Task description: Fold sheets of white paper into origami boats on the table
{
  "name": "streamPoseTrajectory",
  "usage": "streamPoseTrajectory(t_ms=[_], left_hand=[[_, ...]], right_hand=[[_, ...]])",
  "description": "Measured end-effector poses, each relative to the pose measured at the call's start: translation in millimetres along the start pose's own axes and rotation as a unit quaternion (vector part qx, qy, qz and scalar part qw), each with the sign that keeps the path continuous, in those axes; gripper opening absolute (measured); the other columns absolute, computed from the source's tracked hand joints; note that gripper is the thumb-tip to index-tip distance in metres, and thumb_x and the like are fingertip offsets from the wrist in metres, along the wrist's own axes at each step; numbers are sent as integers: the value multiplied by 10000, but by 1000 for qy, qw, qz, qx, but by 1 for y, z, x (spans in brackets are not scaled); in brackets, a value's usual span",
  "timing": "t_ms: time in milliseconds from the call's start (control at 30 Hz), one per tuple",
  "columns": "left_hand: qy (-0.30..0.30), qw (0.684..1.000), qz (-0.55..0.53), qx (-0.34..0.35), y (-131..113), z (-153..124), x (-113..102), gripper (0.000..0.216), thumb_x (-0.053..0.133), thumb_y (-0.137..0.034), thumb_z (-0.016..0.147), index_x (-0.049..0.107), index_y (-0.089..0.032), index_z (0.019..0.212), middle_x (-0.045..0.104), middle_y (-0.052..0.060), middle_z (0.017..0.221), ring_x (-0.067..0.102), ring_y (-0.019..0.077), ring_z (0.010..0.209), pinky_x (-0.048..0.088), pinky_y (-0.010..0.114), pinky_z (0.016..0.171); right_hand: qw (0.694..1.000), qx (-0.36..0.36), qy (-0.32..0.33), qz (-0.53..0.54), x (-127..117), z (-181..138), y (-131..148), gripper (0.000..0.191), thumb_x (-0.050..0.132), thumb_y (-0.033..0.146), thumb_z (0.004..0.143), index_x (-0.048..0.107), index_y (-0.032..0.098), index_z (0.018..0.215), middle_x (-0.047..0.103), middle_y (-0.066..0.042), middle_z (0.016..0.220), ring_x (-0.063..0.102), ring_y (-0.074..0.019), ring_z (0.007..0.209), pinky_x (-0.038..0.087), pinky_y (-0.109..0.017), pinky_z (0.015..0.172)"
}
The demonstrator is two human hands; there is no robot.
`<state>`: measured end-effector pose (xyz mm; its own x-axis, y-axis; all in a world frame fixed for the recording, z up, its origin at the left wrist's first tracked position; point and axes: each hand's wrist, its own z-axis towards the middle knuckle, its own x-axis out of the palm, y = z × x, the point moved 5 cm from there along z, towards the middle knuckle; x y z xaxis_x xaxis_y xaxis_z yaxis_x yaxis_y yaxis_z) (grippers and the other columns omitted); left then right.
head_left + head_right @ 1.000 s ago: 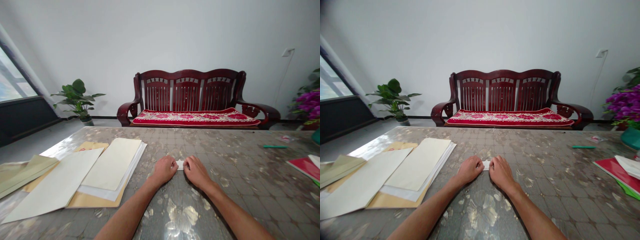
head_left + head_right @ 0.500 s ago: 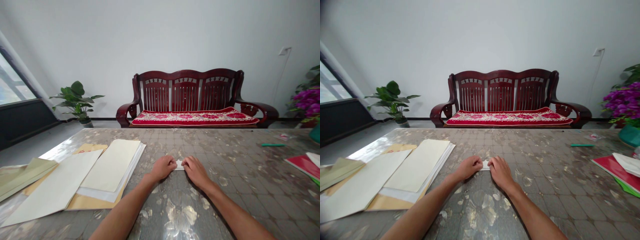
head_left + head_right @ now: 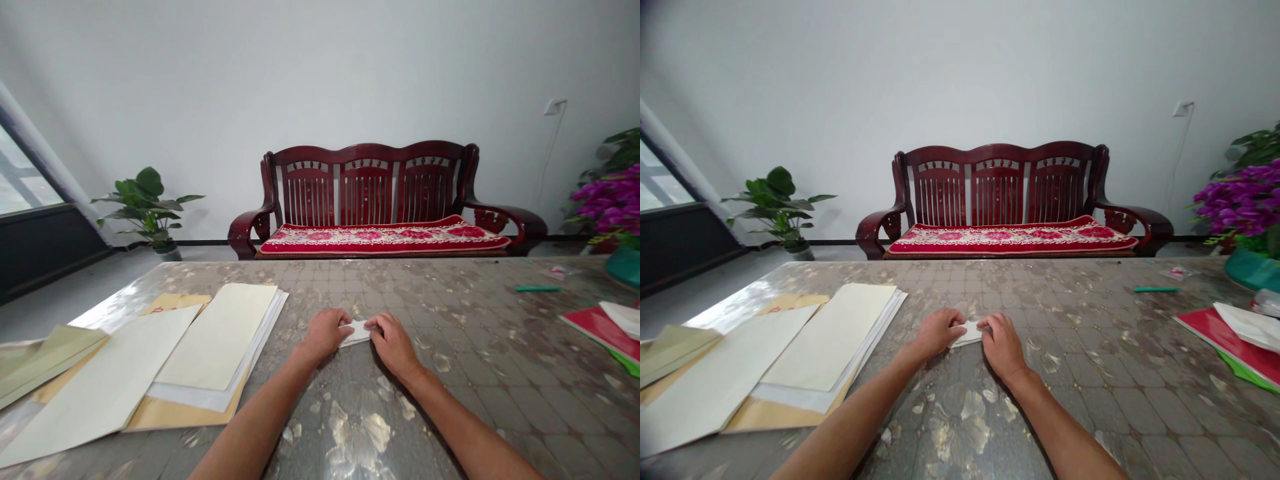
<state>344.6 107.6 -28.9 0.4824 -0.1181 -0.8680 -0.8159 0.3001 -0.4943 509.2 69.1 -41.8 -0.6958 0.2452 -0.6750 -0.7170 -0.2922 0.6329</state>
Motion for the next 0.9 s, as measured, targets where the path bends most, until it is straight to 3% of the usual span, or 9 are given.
streamPoseTrajectory(t_ms=[100,200,300,533,800,900], left_hand=[[-61,998,-11,31,-6,-7,-9,91,650,-276,829,706,-211,861,702,-11,771,617,160,757,392,258,692],[-167,975,26,144,-16,-23,-21,120,650,-284,871,676,-207,783,691,4,778,589,174,817,361,298,770],[-196,946,91,243,-22,-40,-19,188,604,-318,921,640,-206,775,672,10,762,553,178,793,327,321,745],[-230,913,173,289,-22,-51,-7,191,561,-269,947,583,-209,767,634,2,719,521,188,812,307,336,750],[-238,912,123,310,-22,-52,-13,230,483,-277,981,592,-213,789,631,6,730,517,178,812,333,345,816],[-236,911,107,321,-23,-52,-12,211,500,-289,974,609,-222,805,633,-3,732,531,170,831,332,358,923]], right_hand=[[997,-23,-76,10,-12,-1,-1,257,467,135,770,625,230,948,648,-55,1022,556,-226,1025,440,-370,925],[986,-83,-143,11,-30,-3,3,242,477,188,846,623,219,1037,641,-66,1092,540,-232,1063,414,-395,956],[977,-131,-166,-11,-45,-6,9,216,470,212,900,634,220,1040,644,-62,1089,537,-224,1054,399,-387,944],[977,-175,-26,-117,-41,-8,25,81,622,243,877,699,252,857,679,-17,904,511,-208,932,353,-344,833],[965,-191,24,-177,-36,0,39,148,618,322,899,737,267,828,676,-20,808,475,-213,944,281,-376,893],[962,-192,65,-183,-36,1,43,140,630,337,884,745,291,820,665,-8,748,475,-206,915,264,-382,918]])
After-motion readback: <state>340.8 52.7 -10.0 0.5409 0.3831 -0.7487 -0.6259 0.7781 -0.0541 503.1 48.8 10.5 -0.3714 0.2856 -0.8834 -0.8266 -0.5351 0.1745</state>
